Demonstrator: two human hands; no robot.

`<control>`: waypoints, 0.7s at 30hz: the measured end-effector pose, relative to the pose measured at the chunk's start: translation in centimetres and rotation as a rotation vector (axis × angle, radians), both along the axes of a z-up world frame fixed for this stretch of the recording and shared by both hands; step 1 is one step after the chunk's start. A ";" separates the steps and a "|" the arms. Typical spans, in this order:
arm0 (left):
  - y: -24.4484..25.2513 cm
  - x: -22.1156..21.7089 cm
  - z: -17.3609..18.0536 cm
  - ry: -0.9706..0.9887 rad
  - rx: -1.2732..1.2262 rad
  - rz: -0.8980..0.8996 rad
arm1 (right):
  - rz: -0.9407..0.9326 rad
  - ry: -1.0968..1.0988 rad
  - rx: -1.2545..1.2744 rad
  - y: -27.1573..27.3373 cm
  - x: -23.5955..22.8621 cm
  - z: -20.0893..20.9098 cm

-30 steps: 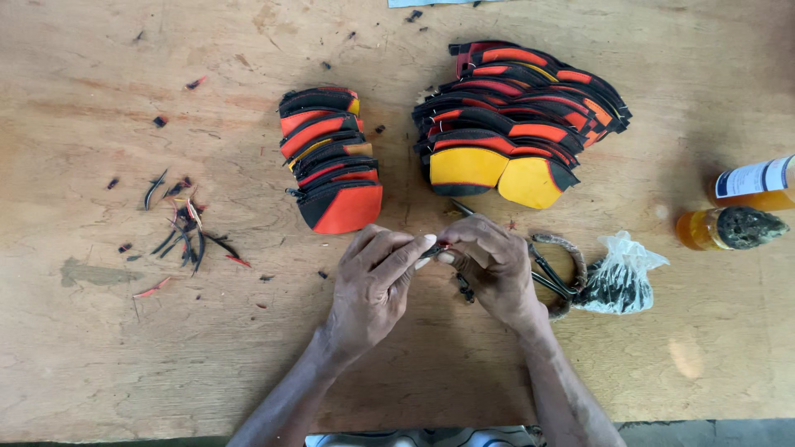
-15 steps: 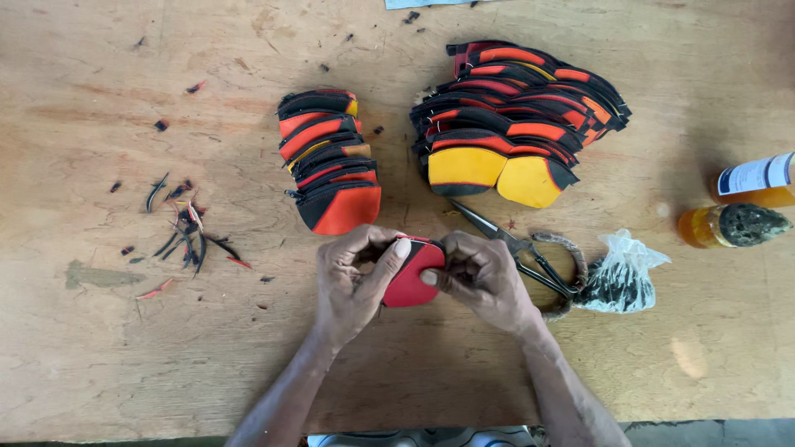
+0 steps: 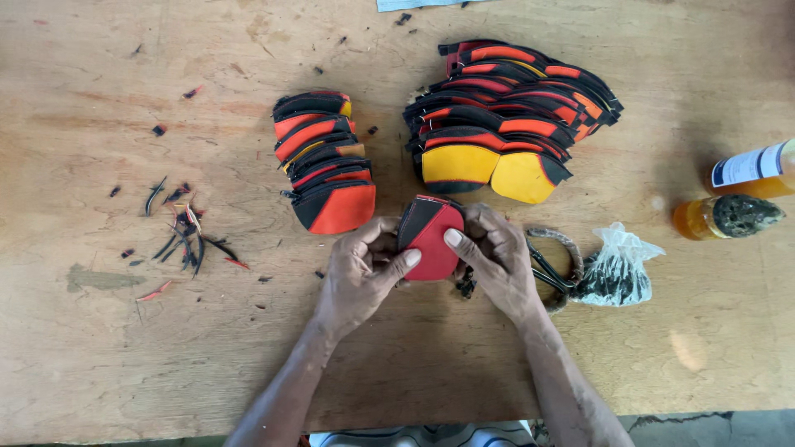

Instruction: The person trims excess fabric and threads from small zippered pouches using shears. They handle the pouches one at a time, pulling away loose threads by hand and cutting along the edges to clean up the seams.

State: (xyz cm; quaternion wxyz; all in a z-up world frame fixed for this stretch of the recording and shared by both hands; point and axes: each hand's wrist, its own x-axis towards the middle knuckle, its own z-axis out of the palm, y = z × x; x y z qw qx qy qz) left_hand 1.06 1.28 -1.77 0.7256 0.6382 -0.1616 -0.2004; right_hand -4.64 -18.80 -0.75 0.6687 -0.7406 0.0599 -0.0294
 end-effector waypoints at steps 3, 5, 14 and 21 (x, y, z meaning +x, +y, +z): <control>0.0 -0.2 -0.1 0.063 0.011 0.033 | 0.070 -0.020 0.003 -0.1 0.1 0.3; 0.0 -0.2 -0.1 0.058 0.065 0.059 | 0.133 -0.054 -0.013 0.0 0.4 0.1; 0.3 0.1 0.5 -0.073 0.132 0.103 | 0.126 0.045 0.000 0.5 0.4 0.3; 0.5 0.0 0.3 -0.198 0.121 0.156 | 0.133 0.093 0.004 0.5 0.5 -0.1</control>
